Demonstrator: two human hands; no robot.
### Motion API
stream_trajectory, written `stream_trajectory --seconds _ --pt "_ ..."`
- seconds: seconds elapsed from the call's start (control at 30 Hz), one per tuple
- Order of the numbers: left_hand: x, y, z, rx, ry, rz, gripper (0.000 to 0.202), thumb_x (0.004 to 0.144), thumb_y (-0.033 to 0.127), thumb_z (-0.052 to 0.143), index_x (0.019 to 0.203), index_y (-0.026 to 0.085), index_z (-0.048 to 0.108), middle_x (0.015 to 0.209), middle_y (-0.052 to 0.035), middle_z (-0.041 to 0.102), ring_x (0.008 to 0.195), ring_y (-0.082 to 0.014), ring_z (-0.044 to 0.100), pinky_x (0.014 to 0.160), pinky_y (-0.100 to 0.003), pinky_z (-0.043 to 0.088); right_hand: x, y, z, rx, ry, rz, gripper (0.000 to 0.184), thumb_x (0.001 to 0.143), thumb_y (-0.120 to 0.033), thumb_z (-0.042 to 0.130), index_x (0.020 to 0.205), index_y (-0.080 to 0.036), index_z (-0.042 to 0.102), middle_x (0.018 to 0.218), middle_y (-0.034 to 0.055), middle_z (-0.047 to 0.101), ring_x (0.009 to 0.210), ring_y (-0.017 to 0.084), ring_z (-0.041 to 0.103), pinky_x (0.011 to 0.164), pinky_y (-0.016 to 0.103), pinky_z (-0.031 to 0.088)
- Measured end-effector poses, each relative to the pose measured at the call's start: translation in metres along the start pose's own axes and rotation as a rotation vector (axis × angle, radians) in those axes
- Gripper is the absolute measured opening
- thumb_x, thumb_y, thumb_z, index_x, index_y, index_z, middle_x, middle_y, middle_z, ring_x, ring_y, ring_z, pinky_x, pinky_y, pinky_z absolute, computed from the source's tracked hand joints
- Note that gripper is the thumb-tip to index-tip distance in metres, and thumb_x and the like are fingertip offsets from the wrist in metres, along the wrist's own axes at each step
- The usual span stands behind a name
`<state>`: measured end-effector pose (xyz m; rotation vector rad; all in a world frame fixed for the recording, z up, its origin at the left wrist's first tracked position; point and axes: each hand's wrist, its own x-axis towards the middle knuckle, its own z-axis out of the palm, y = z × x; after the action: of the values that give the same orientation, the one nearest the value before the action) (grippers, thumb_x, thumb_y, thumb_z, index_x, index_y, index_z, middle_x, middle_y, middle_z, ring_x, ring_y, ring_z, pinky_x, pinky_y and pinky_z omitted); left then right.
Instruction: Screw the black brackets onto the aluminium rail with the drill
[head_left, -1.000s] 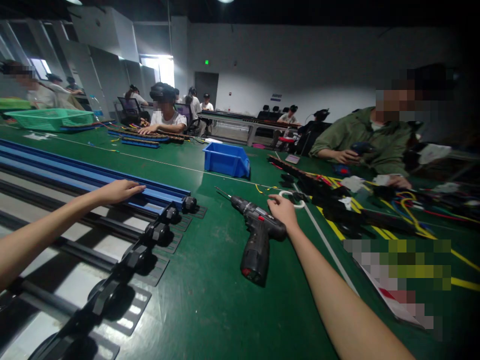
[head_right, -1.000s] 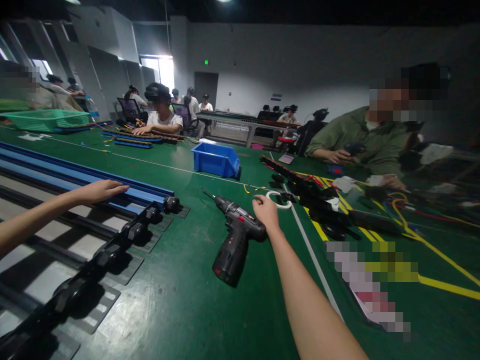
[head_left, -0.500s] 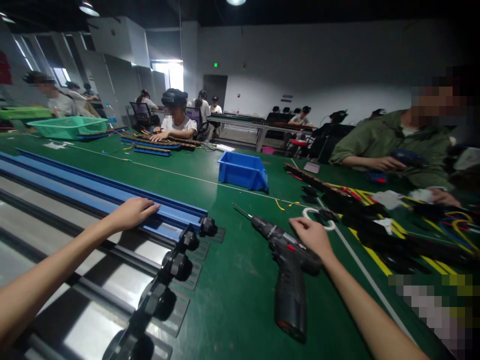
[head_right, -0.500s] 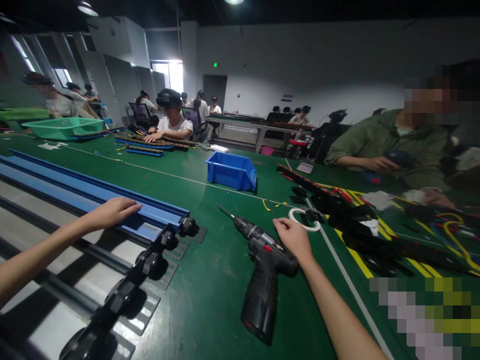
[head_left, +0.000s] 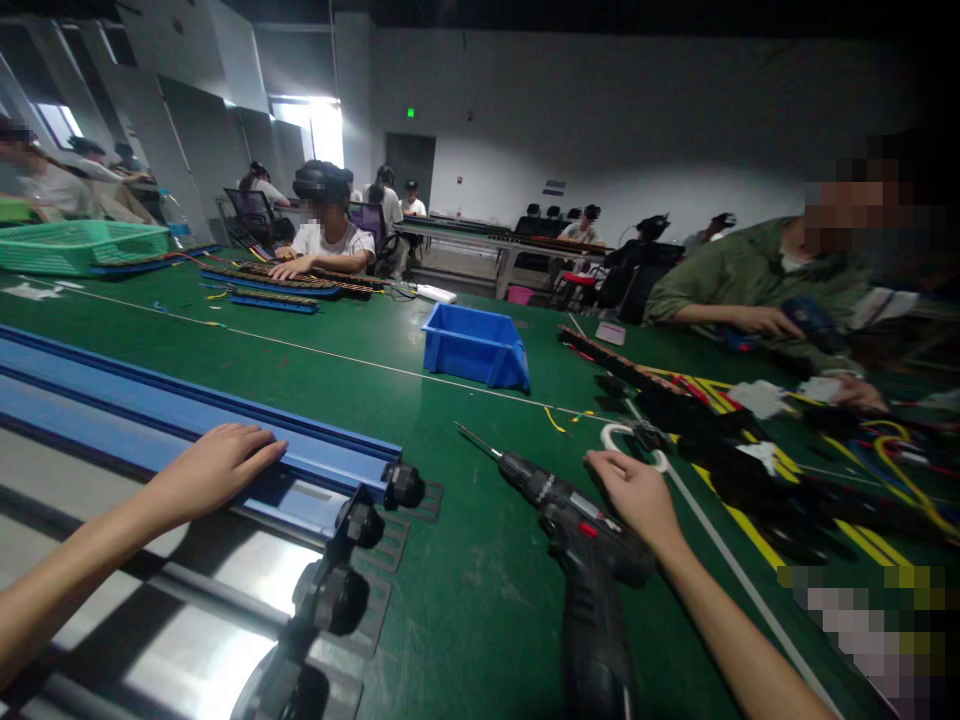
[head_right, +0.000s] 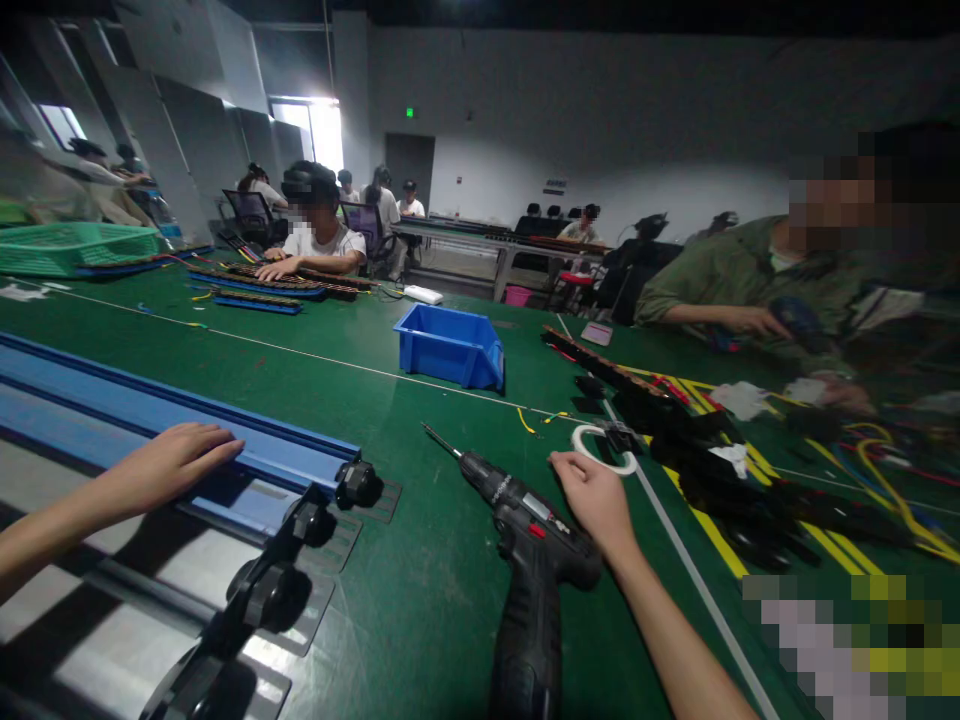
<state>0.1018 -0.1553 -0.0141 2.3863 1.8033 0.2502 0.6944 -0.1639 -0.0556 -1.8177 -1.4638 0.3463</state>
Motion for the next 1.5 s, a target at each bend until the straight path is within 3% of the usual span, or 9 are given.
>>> stream_trajectory --seconds 0.23,0.6,0.8,0.97,1.03,1.13,1.27,1.33,1.5 --pt "-0.003 0.012 -0.009 0.019 0.03 0.041 0.051 0.091 0.059 0.035 0.091 0.023 0.071 0.089 -0.0058 0.071 0.089 -0.0244 0.063 0.089 -0.034 0.045 0.007 0.009 -0.005 0.076 0.022 0.096 0.043 0.078 -0.054 0.061 0.095 -0.017 0.075 0.09 0.0098 0.077 0.087 0.03 0.071 0.071 0.031 0.051" --pt "-0.002 0.0 -0.003 0.021 -0.026 0.064 0.052 0.094 0.057 0.033 0.097 0.021 0.07 0.094 -0.0069 0.071 0.092 -0.0252 0.062 0.089 -0.034 0.042 0.0 0.003 -0.006 0.182 0.037 0.076 0.038 0.075 -0.05 0.065 0.087 -0.016 0.076 0.09 0.0093 0.076 0.092 0.029 0.068 0.079 0.032 0.05" --pt "-0.004 0.004 -0.006 -0.011 -0.006 0.051 0.054 0.092 0.059 0.034 0.092 0.021 0.071 0.092 -0.008 0.071 0.091 -0.026 0.063 0.088 -0.033 0.042 -0.021 -0.004 -0.009 0.388 0.32 0.146 0.045 0.076 -0.05 0.067 0.099 -0.012 0.074 0.061 0.0021 0.061 0.053 0.015 0.053 0.049 0.025 0.038" --pt "-0.006 0.01 -0.009 -0.033 0.02 0.023 0.055 0.088 0.062 0.035 0.089 0.022 0.073 0.09 -0.0087 0.073 0.091 -0.0273 0.065 0.087 -0.033 0.044 -0.039 -0.038 -0.035 0.42 0.533 0.004 0.04 0.079 -0.049 0.065 0.092 -0.011 0.072 0.06 0.0001 0.054 0.049 0.011 0.045 0.044 0.023 0.032" --pt "-0.006 0.01 -0.01 -0.033 0.022 0.023 0.055 0.087 0.062 0.036 0.087 0.022 0.073 0.088 -0.0092 0.073 0.09 -0.0278 0.066 0.085 -0.033 0.045 -0.044 -0.063 -0.058 0.361 0.423 -0.044 0.04 0.081 -0.051 0.063 0.087 -0.012 0.071 0.059 0.0013 0.057 0.048 0.011 0.046 0.044 0.022 0.033" --pt "-0.006 0.01 -0.009 -0.038 0.029 0.024 0.055 0.086 0.062 0.036 0.087 0.022 0.074 0.089 -0.0096 0.074 0.091 -0.0286 0.067 0.086 -0.034 0.046 -0.06 -0.099 -0.09 0.187 0.032 -0.04 0.048 0.083 -0.059 0.058 0.075 -0.014 0.071 0.053 0.003 0.059 0.043 0.011 0.048 0.044 0.022 0.037" --pt "-0.006 0.009 -0.01 -0.024 0.028 0.021 0.056 0.086 0.062 0.034 0.089 0.022 0.074 0.091 -0.0097 0.074 0.094 -0.029 0.067 0.088 -0.034 0.046 -0.099 -0.115 -0.09 -0.011 -0.486 0.216 0.062 0.079 -0.073 0.052 0.068 -0.014 0.068 0.057 0.0093 0.066 0.043 0.016 0.057 0.041 0.024 0.04" --pt "-0.006 0.008 -0.009 -0.016 0.026 0.026 0.057 0.086 0.062 0.034 0.09 0.022 0.074 0.092 -0.0098 0.074 0.096 -0.0292 0.067 0.089 -0.034 0.045 -0.119 -0.109 -0.071 -0.061 -0.577 0.317 0.064 0.077 -0.076 0.052 0.069 -0.014 0.066 0.057 0.0107 0.067 0.044 0.018 0.06 0.041 0.026 0.043" --pt "-0.004 0.004 -0.005 -0.022 0.028 0.028 0.058 0.085 0.063 0.035 0.093 0.021 0.074 0.095 -0.0109 0.074 0.097 -0.0302 0.067 0.089 -0.035 0.046 -0.144 -0.086 -0.03 -0.055 -0.466 0.289 0.059 0.075 -0.073 0.057 0.062 -0.016 0.058 0.053 0.0062 0.063 0.042 0.016 0.056 0.041 0.024 0.038"
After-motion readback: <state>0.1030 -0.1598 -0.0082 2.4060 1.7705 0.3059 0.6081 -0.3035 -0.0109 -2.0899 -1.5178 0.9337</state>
